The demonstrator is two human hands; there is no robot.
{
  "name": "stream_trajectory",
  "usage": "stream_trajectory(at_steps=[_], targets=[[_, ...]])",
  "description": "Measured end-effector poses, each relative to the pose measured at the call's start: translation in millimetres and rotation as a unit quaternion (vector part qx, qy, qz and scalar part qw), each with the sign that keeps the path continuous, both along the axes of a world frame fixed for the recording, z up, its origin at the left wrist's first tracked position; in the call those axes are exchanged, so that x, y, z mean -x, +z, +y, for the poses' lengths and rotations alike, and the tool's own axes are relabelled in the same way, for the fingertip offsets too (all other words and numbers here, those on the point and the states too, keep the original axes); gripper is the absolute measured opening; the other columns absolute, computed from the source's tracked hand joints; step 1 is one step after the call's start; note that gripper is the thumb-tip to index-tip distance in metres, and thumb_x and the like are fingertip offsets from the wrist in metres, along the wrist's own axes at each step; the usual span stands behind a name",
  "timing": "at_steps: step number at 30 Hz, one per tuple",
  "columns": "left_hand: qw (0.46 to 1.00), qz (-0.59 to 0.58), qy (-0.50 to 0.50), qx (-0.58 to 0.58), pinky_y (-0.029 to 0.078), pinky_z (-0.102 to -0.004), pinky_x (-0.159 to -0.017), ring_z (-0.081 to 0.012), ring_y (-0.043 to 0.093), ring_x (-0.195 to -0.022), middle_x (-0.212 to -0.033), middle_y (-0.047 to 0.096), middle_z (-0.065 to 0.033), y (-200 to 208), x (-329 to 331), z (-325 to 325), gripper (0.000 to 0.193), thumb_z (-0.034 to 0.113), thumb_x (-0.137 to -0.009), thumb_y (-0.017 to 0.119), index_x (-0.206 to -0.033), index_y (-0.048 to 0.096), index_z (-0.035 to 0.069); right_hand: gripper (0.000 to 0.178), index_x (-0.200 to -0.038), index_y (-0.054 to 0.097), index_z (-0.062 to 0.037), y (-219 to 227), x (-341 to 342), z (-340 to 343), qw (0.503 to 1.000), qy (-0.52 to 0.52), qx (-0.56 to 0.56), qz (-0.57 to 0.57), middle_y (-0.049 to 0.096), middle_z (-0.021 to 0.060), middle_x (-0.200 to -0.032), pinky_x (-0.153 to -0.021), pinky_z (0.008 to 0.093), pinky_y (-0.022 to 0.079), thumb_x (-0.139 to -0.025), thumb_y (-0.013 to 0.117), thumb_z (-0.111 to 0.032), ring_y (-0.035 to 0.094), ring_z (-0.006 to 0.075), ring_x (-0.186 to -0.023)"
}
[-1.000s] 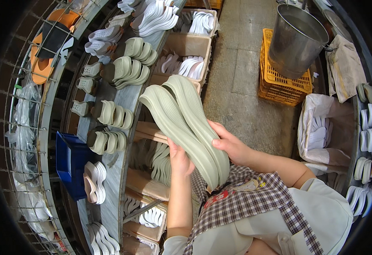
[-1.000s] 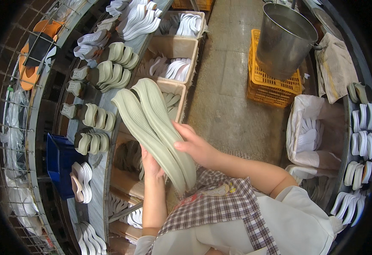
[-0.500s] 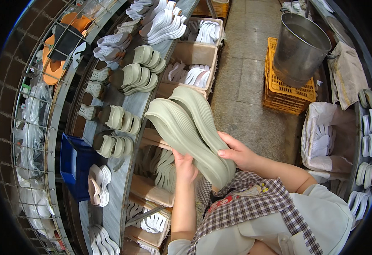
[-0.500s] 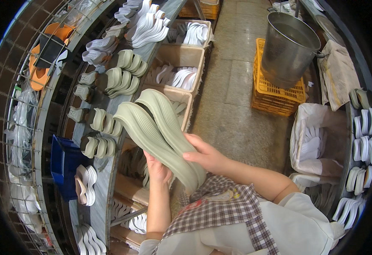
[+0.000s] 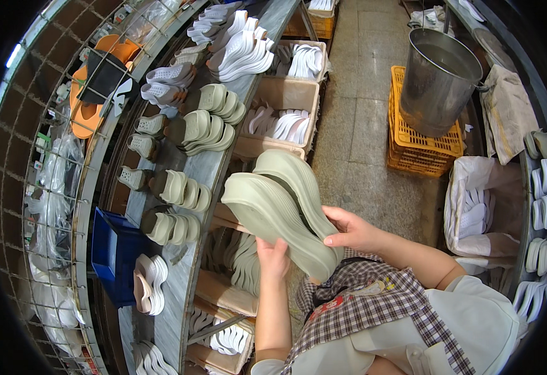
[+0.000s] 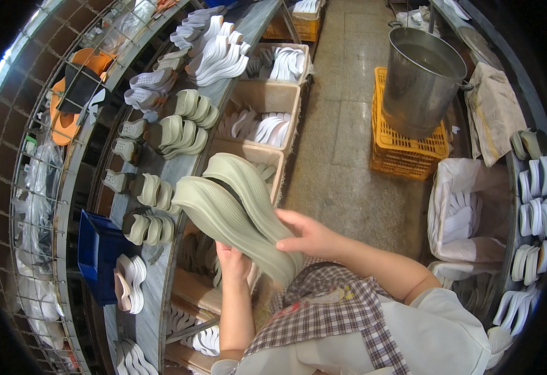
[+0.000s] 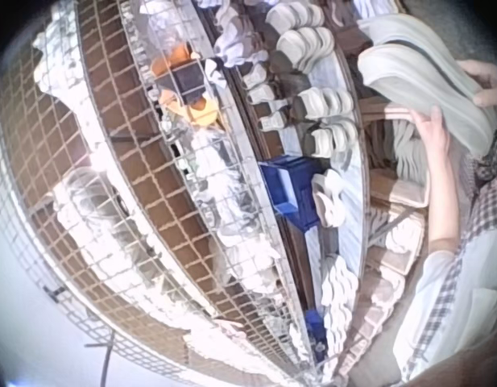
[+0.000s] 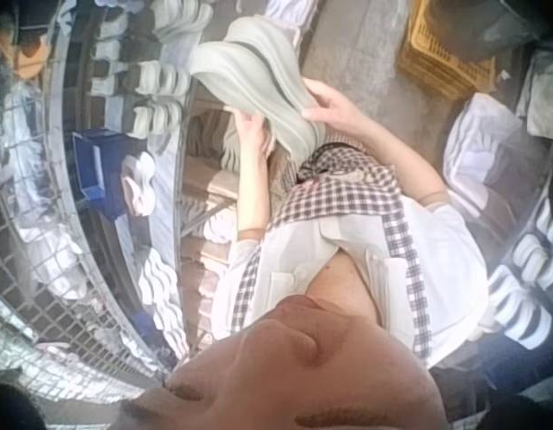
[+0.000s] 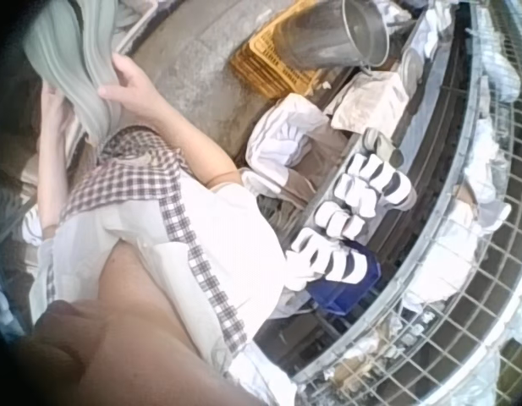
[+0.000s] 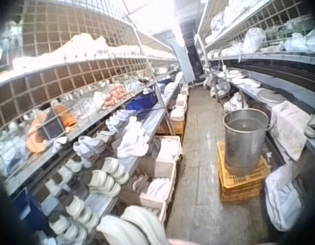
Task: The person picks up pairs of white and green slippers from a shelf, turns them over to inspect the soles, and places them into a large sack. The person repeats this process with multiple pairs of slippers.
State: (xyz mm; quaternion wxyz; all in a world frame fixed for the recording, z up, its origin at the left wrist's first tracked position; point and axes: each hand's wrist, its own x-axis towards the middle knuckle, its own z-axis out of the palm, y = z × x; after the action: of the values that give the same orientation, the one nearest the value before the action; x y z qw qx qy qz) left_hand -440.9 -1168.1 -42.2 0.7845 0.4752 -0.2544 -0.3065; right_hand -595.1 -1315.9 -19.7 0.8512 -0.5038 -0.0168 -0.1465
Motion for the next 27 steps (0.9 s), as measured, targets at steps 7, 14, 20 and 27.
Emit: stream_trajectory(at_steps=[7,14,20,27], targets=[[0.985,-0.113,-0.01,-0.13,0.045,-0.0327,-0.093,-0.0177,0.052,-0.109,-0.112,0.056,-0.0114,34,13,-11,0.036,0.028,-0.095,0.05,-0.122,0.048,0.004,0.05,-0.132,0.047,-0.0046,2,-20,-40,0.973,-0.004,0.231,0.009,0.039,0.0108,-0.144,-0.107,0.0373,0.035,-0.083,0.049,0.004,0.037,0.0246,-0.132],[0.961,0.267,-0.028,-0.065,0.056,-0.0374,-0.081,-0.0236,0.061,-0.1,-0.115,0.055,-0.0106,30,5,-7,0.039,0.011,-0.092,0.056,-0.128,0.039,0.009,0.041,-0.134,0.045,0.001,-6,-16,-25,0.991,0.068,-0.014,0.112,0.044,0.0117,-0.14,-0.107,0.0353,0.032,-0.095,0.042,-0.014,0.042,0.0207,-0.128],[0.972,0.223,-0.019,-0.077,0.056,-0.0366,-0.079,-0.022,0.061,-0.098,-0.115,0.054,-0.0101,28,8,-2,0.042,0.008,-0.091,0.056,-0.128,0.038,0.011,0.049,-0.136,0.04,0.0003,-12,-14,-10,0.99,0.064,-0.075,0.097,0.041,0.0135,-0.14,-0.107,0.0366,0.032,-0.096,0.047,-0.026,0.039,0.0223,-0.129],[0.981,0.174,-0.001,-0.089,0.056,-0.0345,-0.079,-0.0221,0.061,-0.098,-0.115,0.055,-0.0105,23,10,-3,0.039,0.016,-0.093,0.054,-0.129,0.039,0.009,0.049,-0.13,0.041,-0.0036,-14,-11,2,0.997,0.05,-0.046,0.035,0.034,0.0142,-0.144,-0.108,0.0387,0.029,-0.089,0.06,-0.022,0.034,0.0239,-0.131]])
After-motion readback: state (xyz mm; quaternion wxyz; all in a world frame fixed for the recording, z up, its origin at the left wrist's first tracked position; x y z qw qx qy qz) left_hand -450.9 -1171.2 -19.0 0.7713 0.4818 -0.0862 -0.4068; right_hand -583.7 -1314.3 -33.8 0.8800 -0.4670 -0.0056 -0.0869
